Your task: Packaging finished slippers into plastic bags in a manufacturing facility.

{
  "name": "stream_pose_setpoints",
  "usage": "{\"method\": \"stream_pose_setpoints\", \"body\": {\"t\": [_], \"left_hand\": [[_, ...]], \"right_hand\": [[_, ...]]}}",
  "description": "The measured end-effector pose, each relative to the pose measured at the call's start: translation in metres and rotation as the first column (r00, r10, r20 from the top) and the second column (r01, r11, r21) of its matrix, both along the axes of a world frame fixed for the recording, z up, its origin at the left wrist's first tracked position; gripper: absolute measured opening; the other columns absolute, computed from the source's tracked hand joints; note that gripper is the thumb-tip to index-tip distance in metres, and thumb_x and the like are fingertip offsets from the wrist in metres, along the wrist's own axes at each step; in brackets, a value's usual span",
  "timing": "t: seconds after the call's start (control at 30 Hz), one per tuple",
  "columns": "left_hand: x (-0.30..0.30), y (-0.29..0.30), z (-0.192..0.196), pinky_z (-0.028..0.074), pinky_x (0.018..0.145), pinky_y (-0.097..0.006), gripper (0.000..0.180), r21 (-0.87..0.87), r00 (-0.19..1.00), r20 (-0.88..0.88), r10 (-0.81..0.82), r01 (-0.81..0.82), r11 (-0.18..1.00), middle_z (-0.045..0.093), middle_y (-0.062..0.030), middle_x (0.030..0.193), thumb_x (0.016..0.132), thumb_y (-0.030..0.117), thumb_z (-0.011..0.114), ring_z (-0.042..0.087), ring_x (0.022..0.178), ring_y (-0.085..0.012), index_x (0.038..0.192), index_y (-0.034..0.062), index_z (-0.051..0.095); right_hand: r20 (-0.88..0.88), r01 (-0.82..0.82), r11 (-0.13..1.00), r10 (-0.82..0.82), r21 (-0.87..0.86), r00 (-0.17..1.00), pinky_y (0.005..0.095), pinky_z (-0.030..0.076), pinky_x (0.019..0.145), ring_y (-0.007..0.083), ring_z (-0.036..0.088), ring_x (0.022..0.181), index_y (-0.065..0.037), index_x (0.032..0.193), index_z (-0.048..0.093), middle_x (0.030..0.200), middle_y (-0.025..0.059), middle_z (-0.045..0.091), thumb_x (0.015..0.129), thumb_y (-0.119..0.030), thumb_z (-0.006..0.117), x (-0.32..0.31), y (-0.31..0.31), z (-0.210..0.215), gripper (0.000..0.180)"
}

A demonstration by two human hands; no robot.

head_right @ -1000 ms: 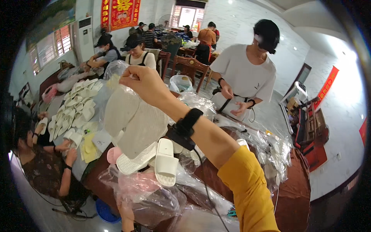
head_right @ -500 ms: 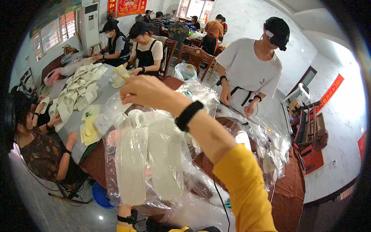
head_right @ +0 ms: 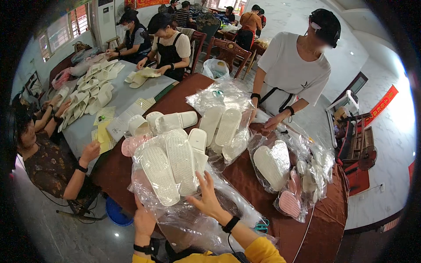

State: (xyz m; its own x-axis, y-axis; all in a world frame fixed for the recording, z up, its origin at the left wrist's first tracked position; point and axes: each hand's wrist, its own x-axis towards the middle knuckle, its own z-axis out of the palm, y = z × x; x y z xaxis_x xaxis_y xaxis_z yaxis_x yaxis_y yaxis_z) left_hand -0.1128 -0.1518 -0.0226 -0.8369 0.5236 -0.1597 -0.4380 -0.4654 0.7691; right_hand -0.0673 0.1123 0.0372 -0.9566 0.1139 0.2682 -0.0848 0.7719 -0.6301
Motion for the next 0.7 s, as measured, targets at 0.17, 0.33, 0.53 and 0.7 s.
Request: {"method": "stream_pose_setpoints", "body": {"t": [0.17, 0.33, 0.53, 0.7], "left_hand": [[-0.008, -0.002, 0.071, 0.034, 0.111, -0.044, 0.072, 0.064, 0.897, 0.326, 0.299, -0.336, 0.940, 0.029, -0.0088, 0.156, 0.097, 0.015, 0.056, 0.033, 0.140, -0.0286, 0.155, 0.0181, 0.015], [-0.032, 0.030, 0.049, 0.042, 0.101, -0.033, 0.067, -0.259, 0.960, -0.084, 0.267, -0.280, 0.924, 0.044, -0.0113, 0.142, 0.088, 0.005, 0.062, 0.046, 0.126, -0.0223, 0.147, 0.0032, 0.028], [-0.093, 0.015, 0.086, 0.048, 0.083, -0.029, 0.034, -0.074, 0.872, -0.173, 0.457, -0.474, 0.877, 0.062, -0.0047, 0.113, 0.095, 0.013, 0.058, 0.059, 0.098, -0.0150, 0.127, 0.0037, 0.053], [-0.063, 0.013, 0.162, 0.048, 0.095, -0.037, 0.038, 0.177, 0.878, 0.039, 0.476, -0.475, 0.862, 0.058, -0.0090, 0.121, 0.097, 0.019, 0.056, 0.058, 0.107, -0.0218, 0.130, 0.0041, 0.050]], "right_hand": [[0.153, 0.276, 0.828, -0.230, -0.488, 0.961, 0.0450, 0.039, 0.103, 0.0382, 0.044, 0.127, -0.009, 0.154, 0.017, 0.143, 0.0297, 0.036, 0.091, -0.026, 0.065, -0.017, -0.006, -0.006, 0.081], [0.068, 0.055, 0.969, -0.040, -0.242, 0.997, 0.0358, 0.047, 0.071, 0.0243, 0.059, 0.078, -0.009, 0.145, 0.039, 0.087, 0.0141, 0.059, 0.088, -0.007, 0.062, -0.056, -0.011, 0.043, 0.062], [-0.318, -0.196, 0.947, 0.110, -0.253, 0.942, 0.0322, 0.050, 0.066, 0.0161, 0.062, 0.073, -0.005, 0.126, 0.054, 0.093, 0.0104, 0.062, 0.090, -0.003, 0.060, -0.196, -0.018, 0.164, 0.036], [-0.399, -0.432, 0.662, 0.214, -0.612, 0.892, 0.0250, 0.048, 0.062, 0.0085, 0.056, 0.068, -0.006, 0.128, 0.051, 0.101, 0.0053, 0.060, 0.086, -0.002, 0.057, -0.178, -0.044, 0.256, 0.043]]}}
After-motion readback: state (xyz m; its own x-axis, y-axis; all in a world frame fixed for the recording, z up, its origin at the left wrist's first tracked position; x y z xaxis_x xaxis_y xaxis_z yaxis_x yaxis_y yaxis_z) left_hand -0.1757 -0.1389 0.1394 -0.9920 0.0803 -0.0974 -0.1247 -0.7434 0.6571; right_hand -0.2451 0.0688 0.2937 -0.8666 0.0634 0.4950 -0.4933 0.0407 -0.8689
